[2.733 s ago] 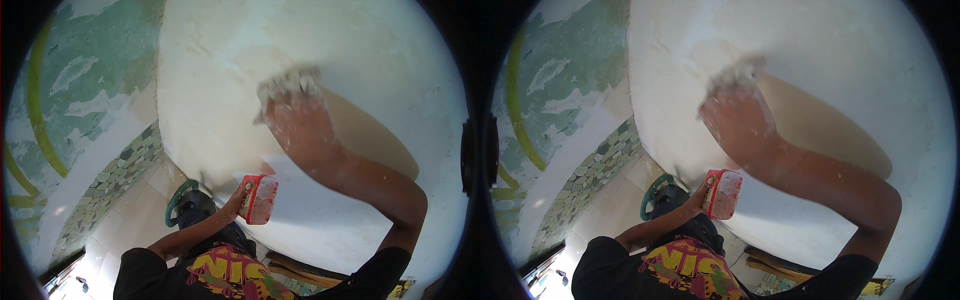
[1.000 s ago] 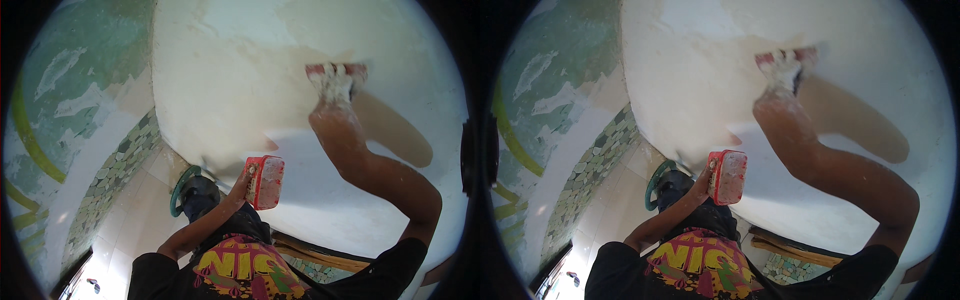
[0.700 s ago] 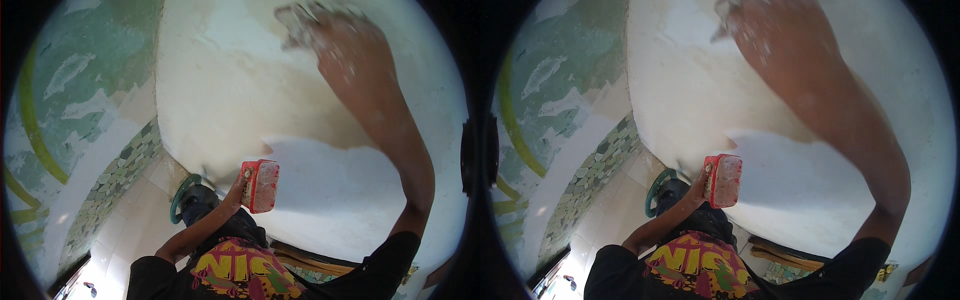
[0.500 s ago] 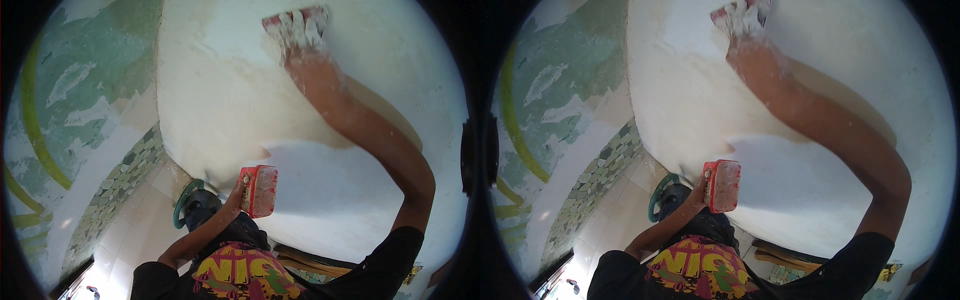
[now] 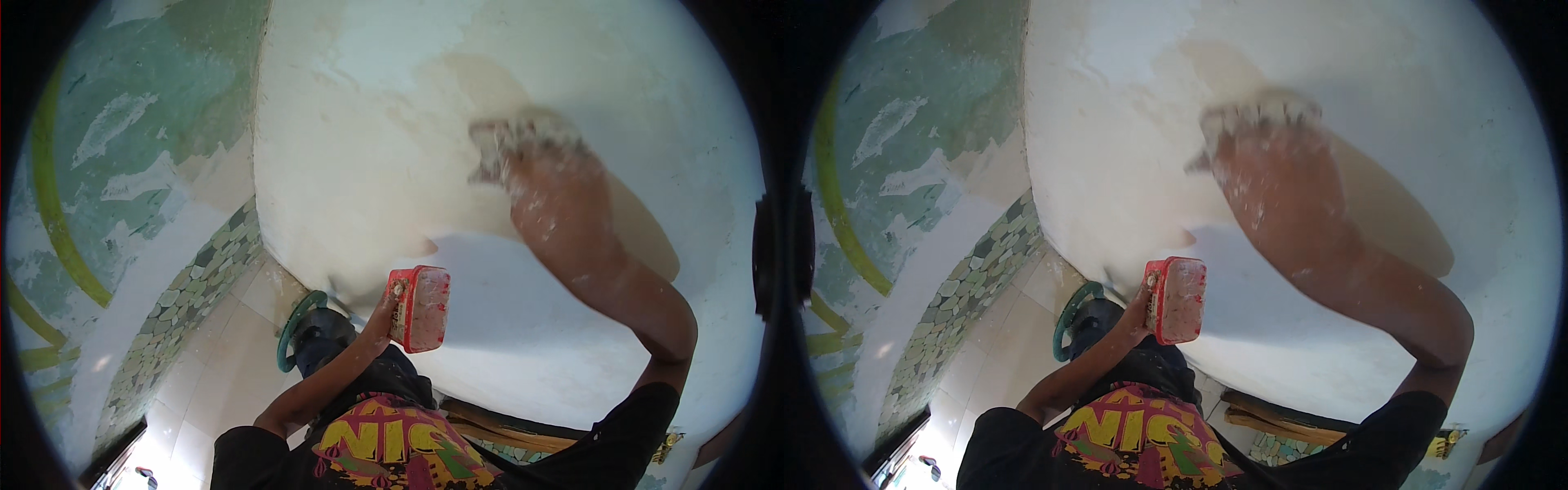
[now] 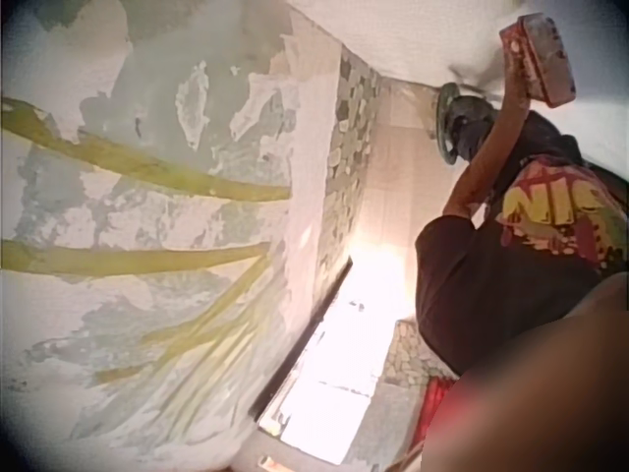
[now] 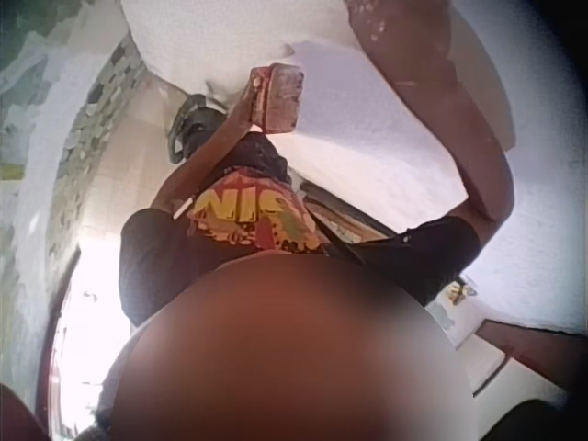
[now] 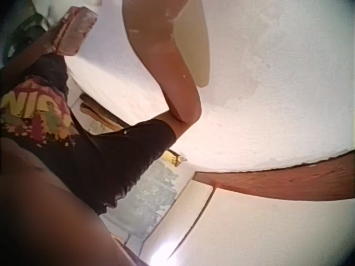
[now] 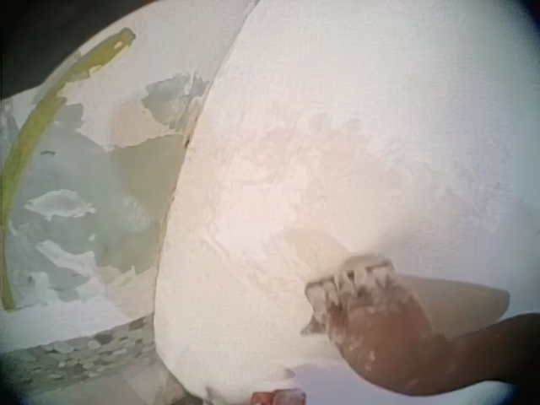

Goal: Applying plaster or wall putty to a wall surface using a putty knife and a plastic container.

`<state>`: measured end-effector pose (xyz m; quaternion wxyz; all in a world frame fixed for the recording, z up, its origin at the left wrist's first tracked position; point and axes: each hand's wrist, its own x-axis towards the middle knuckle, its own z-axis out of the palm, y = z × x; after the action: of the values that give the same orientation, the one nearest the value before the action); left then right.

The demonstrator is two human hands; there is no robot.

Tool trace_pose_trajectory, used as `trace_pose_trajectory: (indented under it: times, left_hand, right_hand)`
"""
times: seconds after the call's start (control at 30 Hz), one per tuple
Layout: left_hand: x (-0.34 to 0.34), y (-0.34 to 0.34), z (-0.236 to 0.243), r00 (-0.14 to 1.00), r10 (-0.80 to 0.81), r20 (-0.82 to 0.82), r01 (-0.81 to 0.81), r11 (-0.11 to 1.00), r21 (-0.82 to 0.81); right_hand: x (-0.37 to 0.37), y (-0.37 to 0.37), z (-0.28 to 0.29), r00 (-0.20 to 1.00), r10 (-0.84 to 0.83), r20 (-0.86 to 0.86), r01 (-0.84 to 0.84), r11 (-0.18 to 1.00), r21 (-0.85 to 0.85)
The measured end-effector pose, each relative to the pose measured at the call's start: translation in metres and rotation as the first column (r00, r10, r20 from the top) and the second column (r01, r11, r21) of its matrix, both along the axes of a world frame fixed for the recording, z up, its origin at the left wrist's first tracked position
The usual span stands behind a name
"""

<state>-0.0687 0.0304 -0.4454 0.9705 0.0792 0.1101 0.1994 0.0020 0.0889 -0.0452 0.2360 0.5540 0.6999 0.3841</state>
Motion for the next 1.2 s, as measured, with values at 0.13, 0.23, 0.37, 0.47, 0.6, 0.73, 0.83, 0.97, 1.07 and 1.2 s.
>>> trace_pose_trajectory:
  times: [0.13, 0.23, 0.37, 0.47, 0.6, 0.73, 0.83, 0.97, 1.07, 1.2]
  left_hand:
    - [-0.002, 0.000, 0.010, 1.000, -0.006, -0.017, 0.007, 0.999, 0.045]
    - [0.001, -0.003, 0.013, 0.999, -0.017, -0.030, 0.019, 0.997, 0.071]
    - [-0.002, -0.005, 0.013, 0.998, -0.011, -0.066, 0.017, 0.995, 0.094]
    - [-0.002, -0.007, 0.010, 0.997, -0.010, -0.080, 0.018, 0.994, 0.106]
    - [-0.007, -0.006, 0.010, 0.998, -0.012, -0.060, 0.016, 0.998, 0.055]
    - [-0.004, -0.004, 0.026, 0.999, -0.029, -0.046, 0.032, 0.997, 0.073]
    - [0.002, -0.007, -0.010, 0.997, 0.015, 0.071, -0.014, 1.000, -0.014]
    - [-0.005, -0.006, -0.002, 0.999, -0.024, 0.042, 0.024, 1.000, 0.007]
    - [-0.009, -0.006, 0.007, 0.997, 0.058, -0.060, -0.053, 0.996, 0.076]
    - [-0.012, -0.006, 0.014, 0.996, 0.050, -0.078, -0.043, 0.996, 0.082]
  right_hand:
    - [0.000, 0.048, 0.038, 0.991, 0.121, 0.060, -0.133, 0.947, 0.291]
    - [0.001, 0.079, 0.056, 0.996, 0.028, -0.083, 0.002, 0.942, 0.336]
    - [0.032, 0.077, -0.009, 0.985, 0.166, -0.040, -0.162, 0.982, 0.093]
    - [0.002, 0.066, -0.048, 0.890, -0.094, 0.447, 0.153, 0.984, -0.096]
    - [-0.005, 0.062, -0.039, 0.986, 0.010, 0.165, -0.001, 0.999, -0.052]
    - [0.024, 0.089, 0.037, 0.922, 0.375, -0.096, -0.345, 0.908, 0.238]
    - [0.004, 0.095, 0.042, 0.966, -0.190, 0.177, 0.121, 0.933, 0.340]
    - [0.023, 0.044, -0.043, 0.986, 0.069, 0.151, -0.058, 0.995, -0.079]
    - [0.013, 0.031, -0.061, 0.923, -0.001, 0.384, 0.086, 0.975, -0.206]
    - [0.015, 0.038, -0.031, 0.960, 0.278, 0.027, -0.278, 0.960, -0.034]
